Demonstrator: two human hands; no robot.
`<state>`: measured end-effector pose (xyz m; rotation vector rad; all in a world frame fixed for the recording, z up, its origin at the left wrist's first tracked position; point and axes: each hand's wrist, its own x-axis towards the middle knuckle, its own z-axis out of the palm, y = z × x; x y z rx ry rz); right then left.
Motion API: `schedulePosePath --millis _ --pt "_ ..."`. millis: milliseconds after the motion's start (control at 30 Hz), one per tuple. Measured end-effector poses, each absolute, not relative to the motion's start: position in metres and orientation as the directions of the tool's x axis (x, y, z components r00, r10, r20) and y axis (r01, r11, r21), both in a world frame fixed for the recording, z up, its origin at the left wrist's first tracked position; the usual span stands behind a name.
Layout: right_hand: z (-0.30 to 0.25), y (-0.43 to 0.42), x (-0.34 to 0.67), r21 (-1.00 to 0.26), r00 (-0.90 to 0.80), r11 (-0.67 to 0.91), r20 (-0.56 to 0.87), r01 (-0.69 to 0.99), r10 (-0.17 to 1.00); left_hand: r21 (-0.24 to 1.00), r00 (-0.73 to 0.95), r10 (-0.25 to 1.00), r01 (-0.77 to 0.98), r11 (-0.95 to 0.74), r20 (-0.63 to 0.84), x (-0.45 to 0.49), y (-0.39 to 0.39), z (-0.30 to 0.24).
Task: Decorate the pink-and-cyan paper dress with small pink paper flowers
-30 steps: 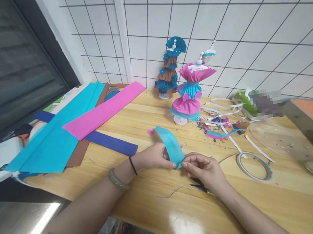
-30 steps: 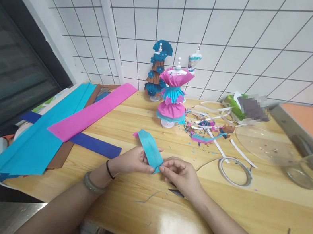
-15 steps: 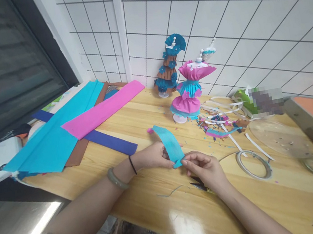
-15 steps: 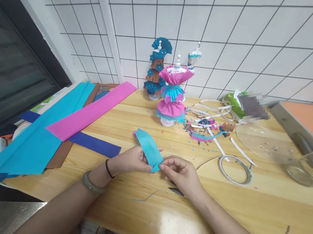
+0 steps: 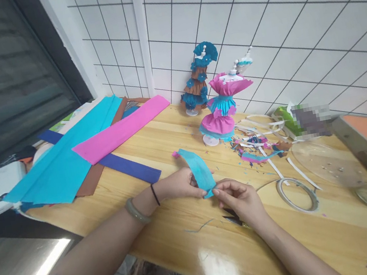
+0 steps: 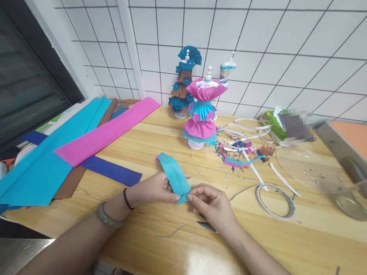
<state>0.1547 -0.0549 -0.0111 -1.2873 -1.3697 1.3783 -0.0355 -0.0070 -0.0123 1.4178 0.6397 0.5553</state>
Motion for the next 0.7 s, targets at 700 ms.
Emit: schedulePosePath --millis 700 --pt "-0.008 -0.059 0.158 -0.977 -0.321 0.041 -0.029 0.208 0.947 0.886 0.243 0.965 -0.419 0.198 -0.101 -0.043 0.005 -0.002"
